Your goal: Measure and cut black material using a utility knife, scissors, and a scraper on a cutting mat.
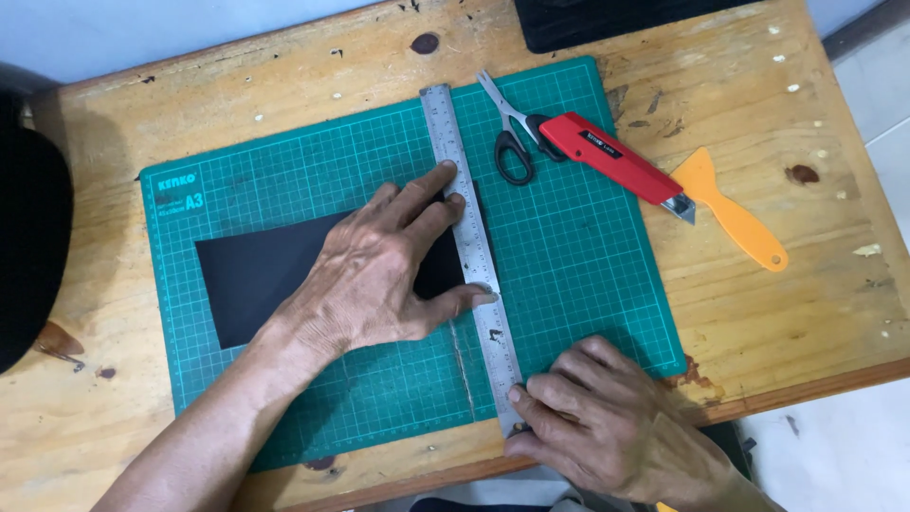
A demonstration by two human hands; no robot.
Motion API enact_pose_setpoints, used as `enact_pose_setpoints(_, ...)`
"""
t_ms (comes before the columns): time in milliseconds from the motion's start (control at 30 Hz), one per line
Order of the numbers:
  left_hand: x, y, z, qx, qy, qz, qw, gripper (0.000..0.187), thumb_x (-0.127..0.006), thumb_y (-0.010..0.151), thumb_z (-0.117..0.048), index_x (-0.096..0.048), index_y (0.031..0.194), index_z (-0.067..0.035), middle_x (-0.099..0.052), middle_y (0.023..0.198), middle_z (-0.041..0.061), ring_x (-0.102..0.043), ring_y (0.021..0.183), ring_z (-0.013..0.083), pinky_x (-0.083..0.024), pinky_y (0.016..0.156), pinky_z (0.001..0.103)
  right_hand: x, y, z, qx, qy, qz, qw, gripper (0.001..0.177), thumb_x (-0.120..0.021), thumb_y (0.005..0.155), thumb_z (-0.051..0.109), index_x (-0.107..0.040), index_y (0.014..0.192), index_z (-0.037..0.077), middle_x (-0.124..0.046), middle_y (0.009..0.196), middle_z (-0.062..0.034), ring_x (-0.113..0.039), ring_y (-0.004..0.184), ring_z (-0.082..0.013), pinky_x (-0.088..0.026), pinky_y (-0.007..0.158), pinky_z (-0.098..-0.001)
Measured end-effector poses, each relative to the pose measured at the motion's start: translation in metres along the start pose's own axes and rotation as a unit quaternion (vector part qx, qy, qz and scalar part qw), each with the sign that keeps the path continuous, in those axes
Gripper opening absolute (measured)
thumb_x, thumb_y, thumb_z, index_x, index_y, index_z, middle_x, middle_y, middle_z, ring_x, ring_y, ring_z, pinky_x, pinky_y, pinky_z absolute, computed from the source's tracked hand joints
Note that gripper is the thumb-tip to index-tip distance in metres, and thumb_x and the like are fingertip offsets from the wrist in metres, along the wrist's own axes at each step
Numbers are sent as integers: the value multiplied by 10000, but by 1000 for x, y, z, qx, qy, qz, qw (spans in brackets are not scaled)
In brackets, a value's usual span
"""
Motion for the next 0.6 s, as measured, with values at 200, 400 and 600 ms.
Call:
enact_pose_setpoints(200,3,6,-7,26,6,41,999,934,-805,785,-668,-546,1387,-2,-425,1524,181,-552,1164,414,-556,802,554,1,1,0,3,3,3,1000,371,-773,983,374,-677,1046,20,-617,939,-85,-555,712,-266,-426,629,-437)
enact_pose_setpoints(400,-1,7,-4,29,21,41,999,969,-810,743,-720,-584,1364,-12,-511,1492,148,-561,1091,437,-538,807,557,2,2,-12,-58,88,32,994,337,-801,933,358,-695,1056,63,-606,919,-71,-557,726,-255,-399,616,-429)
enact_pose_setpoints(600,-4,7,-3,33,5,50,998,1008,-834,741,-699,-549,1421,-11,-484,1530,149,-537,1267,476,-395,1082,630,35,2,-61,-138,-23,-21,990,243,-808,875,185,-726,1043,30,-651,906,-76,-623,726,-194,-557,601,-323)
Point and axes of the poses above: each hand's wrist, its own y-axis towards the middle knuckle, its own x-axis out of the back of the hand, z = x × y, the point moved 7 cm from there along y, towards the middle knuckle
